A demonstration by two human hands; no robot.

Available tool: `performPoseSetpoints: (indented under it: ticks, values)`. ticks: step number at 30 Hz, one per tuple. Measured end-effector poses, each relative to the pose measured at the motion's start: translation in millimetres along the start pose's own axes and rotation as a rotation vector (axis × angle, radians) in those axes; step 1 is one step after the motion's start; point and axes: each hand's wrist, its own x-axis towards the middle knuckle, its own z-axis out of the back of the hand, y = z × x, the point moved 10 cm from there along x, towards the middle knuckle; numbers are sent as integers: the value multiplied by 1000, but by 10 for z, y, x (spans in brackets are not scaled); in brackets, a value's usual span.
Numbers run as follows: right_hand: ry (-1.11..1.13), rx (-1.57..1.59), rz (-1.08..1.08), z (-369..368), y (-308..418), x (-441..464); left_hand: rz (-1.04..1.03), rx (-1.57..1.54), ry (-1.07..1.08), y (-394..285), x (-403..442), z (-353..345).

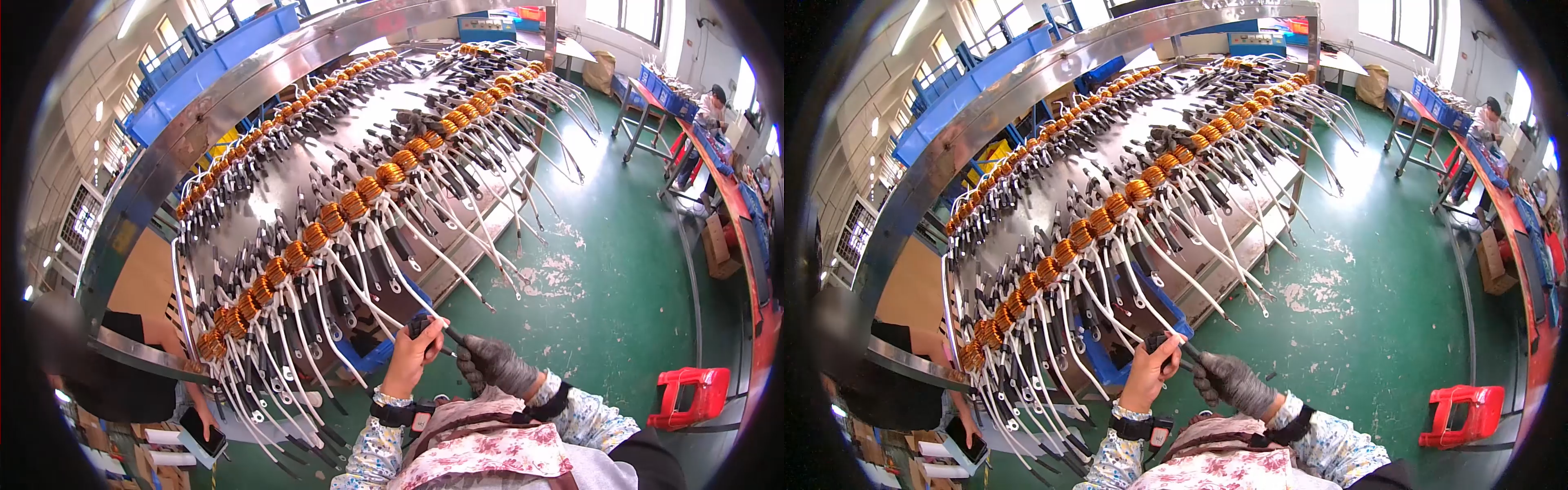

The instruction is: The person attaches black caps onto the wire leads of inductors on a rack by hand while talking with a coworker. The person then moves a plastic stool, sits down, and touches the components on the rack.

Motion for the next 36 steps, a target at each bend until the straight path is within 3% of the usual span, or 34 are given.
performPoseSetpoints:
  ticks: [2, 6, 8, 11, 15, 17, 18, 20, 21, 22, 24, 26, 30, 32, 34, 36]
  values:
    - [180, 527, -263, -249, -126, 34, 5, -10, -6, 3, 8, 4]
    - [68, 419, -266, -205, -134, 4, 15, -11, -14, 21, -66, 33]
    - [264, 532, -210, -298, -140, 54, -37, -115, -36, -11, -90, 45]
    - [178, 534, -281, -216, -211, 61, -72, -178, -25, -43, -173, 70]
    - [278, 712, -379, -228, -290, 77, -69, -241, -23, -131, -297, -73]
    - [216, 35, -201, -71, -74, 87, -105, -222, -16, -184, -330, -151]
    - [240, 33, -212, -108, -88, 67, -116, -220, -41, -190, -347, -174]
    - [-270, -953, 509, 73, 623, -55, -123, -170, -103, -202, -355, -199]
    - [-321, -1063, 696, -65, 987, -172, -121, -145, -118, -189, -362, -205]
    - [-307, -1058, 703, -102, 1136, -185, -130, -141, -129, -184, -362, -217]
    - [-112, -942, 708, -231, 1236, -176, -100, -63, -168, -137, -368, -257]
    - [-60, -909, 747, -235, 1167, -102, -41, -5, -265, -103, -390, -278]
    - [65, -536, 708, -236, 1084, 1, -18, -17, -291, -6, -426, -198]
    - [87, 203, 327, -10, 849, 219, -39, -27, -210, -41, -396, -144]
    - [151, 253, 379, 5, 980, 346, -113, -27, -111, -51, -313, -75]
    - [46, 359, 213, 11, 1049, 443, -73, -73, -203, -37, -209, 68]
